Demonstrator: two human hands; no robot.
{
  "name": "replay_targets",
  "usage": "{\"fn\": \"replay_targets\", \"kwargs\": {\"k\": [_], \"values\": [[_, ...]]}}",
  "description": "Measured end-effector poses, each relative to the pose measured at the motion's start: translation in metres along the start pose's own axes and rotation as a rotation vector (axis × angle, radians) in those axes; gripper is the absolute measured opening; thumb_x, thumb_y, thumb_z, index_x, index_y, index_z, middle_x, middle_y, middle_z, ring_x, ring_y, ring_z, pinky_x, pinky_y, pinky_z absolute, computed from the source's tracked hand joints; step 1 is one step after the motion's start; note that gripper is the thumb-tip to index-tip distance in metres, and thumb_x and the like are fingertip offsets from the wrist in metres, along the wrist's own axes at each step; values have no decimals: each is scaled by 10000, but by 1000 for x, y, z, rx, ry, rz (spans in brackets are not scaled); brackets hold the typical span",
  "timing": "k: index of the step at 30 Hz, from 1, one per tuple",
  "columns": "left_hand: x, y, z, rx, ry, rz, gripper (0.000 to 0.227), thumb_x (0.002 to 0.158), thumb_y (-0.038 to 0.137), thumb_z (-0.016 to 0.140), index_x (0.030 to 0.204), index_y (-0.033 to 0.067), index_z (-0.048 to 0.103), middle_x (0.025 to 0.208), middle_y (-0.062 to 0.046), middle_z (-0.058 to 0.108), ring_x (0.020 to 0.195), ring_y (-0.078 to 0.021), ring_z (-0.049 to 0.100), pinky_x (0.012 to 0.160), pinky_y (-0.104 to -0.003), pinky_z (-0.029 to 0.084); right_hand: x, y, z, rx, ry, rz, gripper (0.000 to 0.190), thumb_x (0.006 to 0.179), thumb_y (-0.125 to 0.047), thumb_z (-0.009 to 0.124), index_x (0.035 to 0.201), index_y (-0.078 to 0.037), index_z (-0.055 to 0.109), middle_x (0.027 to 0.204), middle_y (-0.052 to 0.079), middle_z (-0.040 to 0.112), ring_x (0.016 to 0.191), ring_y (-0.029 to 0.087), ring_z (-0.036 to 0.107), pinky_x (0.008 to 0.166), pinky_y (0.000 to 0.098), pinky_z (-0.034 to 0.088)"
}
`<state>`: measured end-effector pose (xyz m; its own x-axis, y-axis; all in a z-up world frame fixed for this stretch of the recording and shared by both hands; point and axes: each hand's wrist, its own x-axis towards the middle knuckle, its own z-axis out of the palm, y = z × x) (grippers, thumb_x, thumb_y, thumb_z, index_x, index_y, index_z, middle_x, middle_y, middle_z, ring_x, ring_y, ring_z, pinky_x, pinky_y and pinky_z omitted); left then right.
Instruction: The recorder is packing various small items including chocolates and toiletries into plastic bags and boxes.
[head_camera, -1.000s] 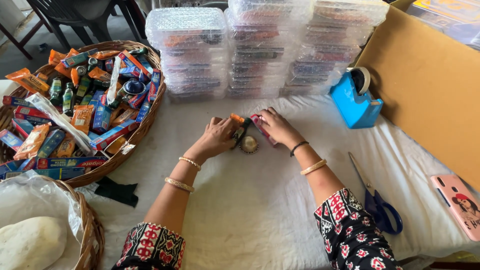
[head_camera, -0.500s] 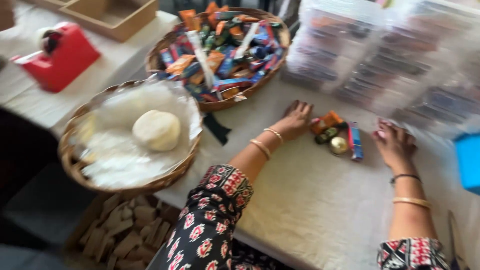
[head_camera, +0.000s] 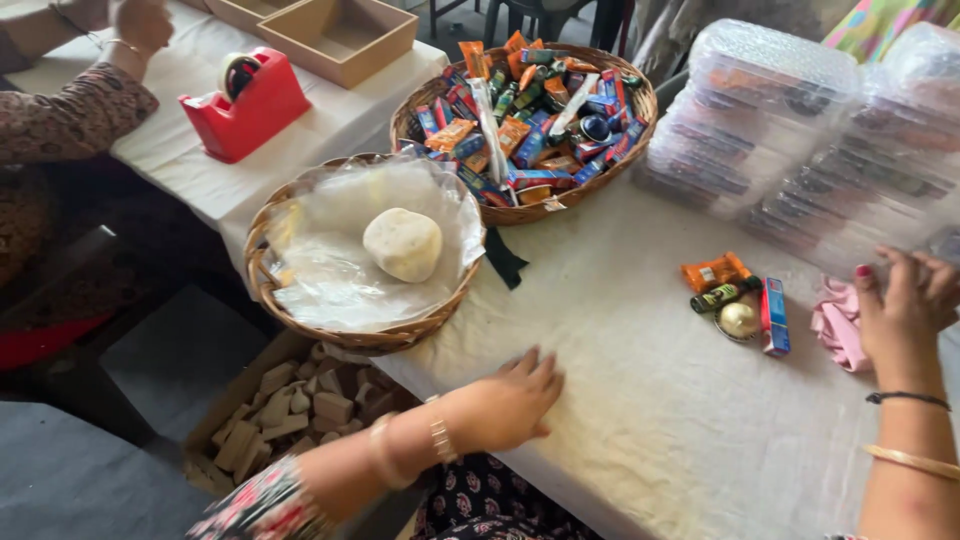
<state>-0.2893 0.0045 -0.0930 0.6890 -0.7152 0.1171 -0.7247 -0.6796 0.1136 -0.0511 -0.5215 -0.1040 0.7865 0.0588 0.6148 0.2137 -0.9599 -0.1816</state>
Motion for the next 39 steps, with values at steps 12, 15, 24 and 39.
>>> {"fn": "replay_targets", "kwargs": {"k": [12,15,24,39], "values": [[-142,-134,-184,159,467,-843,277,945,275,680,1101,46,671,1046,-138,694,947,-326,675,785,-451,565,17,-344,-129,613,-458,-546,375,963,-294,603,1262,-69,630,1196,136,611,1113,275,624,970,394,493],[-143,-190,-166,259,515,-871,486,875,256,741,1265,1,602,1155,-211,643,1096,-393,597,843,-500,524,26,-410,-124,713,-468,-727,385,971,-313,624,1262,-61,630,1183,146,625,1125,286,629,990,396,498],[-124,-220,-156,228,600,-882,259,849,188,776,1012,65,616,1034,-139,647,1026,-349,633,819,-462,537,33,-539,-21,780,-513,-898,598,1015,-509,588,1385,-42,542,1223,184,592,1191,347,582,1075,438,462],[-136,-217,-156,80,1091,-806,24,1079,32,552,1080,53,541,798,-116,679,717,-252,713,597,-380,529,24,-552,2,947,-404,-376,765,757,-455,838,1320,-82,478,1096,202,672,1014,371,702,899,470,564]]}}
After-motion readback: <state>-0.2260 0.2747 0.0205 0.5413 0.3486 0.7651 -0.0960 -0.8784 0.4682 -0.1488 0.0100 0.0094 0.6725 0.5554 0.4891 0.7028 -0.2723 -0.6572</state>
